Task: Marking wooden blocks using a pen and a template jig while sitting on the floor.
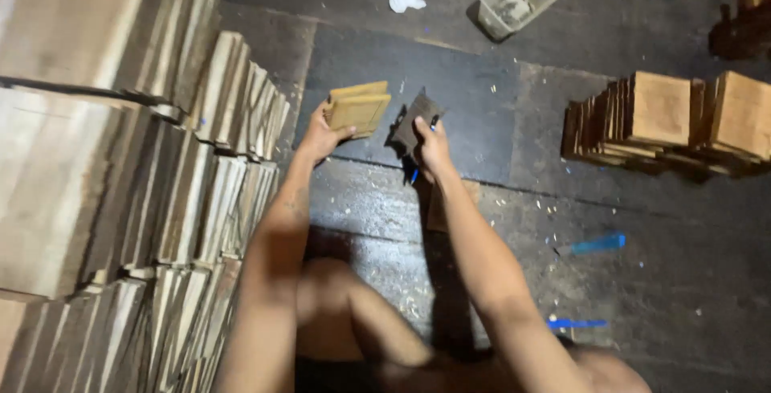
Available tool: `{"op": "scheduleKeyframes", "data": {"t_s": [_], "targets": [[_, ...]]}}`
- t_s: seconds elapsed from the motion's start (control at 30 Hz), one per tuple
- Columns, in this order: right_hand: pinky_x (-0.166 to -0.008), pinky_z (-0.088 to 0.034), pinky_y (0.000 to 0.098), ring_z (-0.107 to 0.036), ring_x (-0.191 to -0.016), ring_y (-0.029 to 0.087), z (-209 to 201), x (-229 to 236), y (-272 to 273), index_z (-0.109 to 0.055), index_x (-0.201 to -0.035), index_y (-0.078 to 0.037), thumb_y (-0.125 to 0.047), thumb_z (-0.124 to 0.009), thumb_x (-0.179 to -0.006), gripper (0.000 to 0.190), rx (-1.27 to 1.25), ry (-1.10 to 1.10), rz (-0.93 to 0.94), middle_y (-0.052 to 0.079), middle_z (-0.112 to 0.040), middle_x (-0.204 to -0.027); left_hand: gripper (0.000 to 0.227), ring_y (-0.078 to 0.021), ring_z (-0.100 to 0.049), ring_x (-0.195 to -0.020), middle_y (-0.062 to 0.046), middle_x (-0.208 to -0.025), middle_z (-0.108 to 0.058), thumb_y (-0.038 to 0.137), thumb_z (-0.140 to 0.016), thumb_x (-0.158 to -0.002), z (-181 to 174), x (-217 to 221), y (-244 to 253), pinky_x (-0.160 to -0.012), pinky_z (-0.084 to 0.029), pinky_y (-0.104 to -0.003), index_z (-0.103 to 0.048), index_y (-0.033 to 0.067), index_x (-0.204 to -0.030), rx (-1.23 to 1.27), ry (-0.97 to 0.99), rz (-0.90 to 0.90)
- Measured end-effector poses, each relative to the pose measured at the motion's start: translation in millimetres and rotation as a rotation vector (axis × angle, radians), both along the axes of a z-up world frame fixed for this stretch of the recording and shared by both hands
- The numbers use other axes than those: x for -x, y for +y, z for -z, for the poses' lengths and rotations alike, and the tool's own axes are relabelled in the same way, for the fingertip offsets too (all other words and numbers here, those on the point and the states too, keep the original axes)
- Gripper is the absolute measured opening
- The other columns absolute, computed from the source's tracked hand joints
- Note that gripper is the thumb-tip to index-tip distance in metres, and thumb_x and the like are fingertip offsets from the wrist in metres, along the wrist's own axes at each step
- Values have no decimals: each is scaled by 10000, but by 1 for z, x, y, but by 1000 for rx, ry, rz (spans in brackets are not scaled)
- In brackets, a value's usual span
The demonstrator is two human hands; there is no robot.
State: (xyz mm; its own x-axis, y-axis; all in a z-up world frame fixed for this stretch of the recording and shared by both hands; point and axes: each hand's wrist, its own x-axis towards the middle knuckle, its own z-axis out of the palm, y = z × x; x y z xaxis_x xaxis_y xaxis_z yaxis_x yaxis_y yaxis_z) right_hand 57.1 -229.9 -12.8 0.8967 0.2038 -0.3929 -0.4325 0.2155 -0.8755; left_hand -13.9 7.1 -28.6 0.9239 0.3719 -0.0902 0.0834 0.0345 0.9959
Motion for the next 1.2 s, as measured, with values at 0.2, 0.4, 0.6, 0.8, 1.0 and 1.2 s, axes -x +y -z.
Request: {"op": "scheduleKeyframes", "data": {"t_s": [0.2, 0.4, 0.6, 0.8, 1.0, 1.2], "targets": [[-883, -550, 406, -650, -985, 250, -6, 11, -8, -620, -1214, -31, -166, -880, -809, 500, 220, -277, -202, 139, -687, -1068, 668, -336, -673, -1126, -189, -1152, -701, -45, -860, -640, -20, 26, -7, -957, -538, -433, -648, 76, -1262, -109, 32, 17], [-922, -509, 383, -625, -998, 245, -24, 39, 22, -747, -1031, -49, -131, -983, -683, 428, 219, -390, -277, 120, -664, -1067, 606, -183, -638, -932, -48, -1001, -683, 88, -921, -591, 0, 24, -22, -844, -537, -355, -694, 158, -1149, -38, -80, -144], [-990, -449, 442, -560, -1112, 296, -40, 42, 23, -728, -1076, -7, -33, -878, -783, 331, 28, -350, -222, 171, -577, -1224, 528, -138, -595, -846, -4, -918, -649, 274, -1018, -628, 9, 16, -28, -756, -493, -282, -709, 176, -1045, -19, -114, -293], [-795, -601, 398, -716, -827, 208, -34, 50, 17, -732, -1021, -12, -76, -881, -820, 258, -37, -120, -192, 134, -751, -921, 575, -169, -634, -850, -39, -901, -673, 313, -1033, -589, 8, 25, -38, -766, -510, -320, -670, 166, -1010, -104, -132, -341], [-766, -611, 388, -735, -789, 208, -49, 68, 14, -743, -999, -12, -60, -858, -833, 208, -82, -79, -165, 139, -752, -888, 605, -177, -643, -810, -61, -845, -668, 349, -1052, -560, 10, 25, -43, -729, -514, -329, -648, 155, -968, -191, -130, -399], [-833, -591, 426, -716, -845, 237, -55, 73, -14, -689, -1097, 25, -139, -877, -848, 353, 5, -78, -104, 172, -742, -943, 602, -291, -720, -889, -156, -908, -738, 482, -1009, -635, -29, 25, -34, -777, -562, -408, -668, 121, -976, -237, 63, -426]]}}
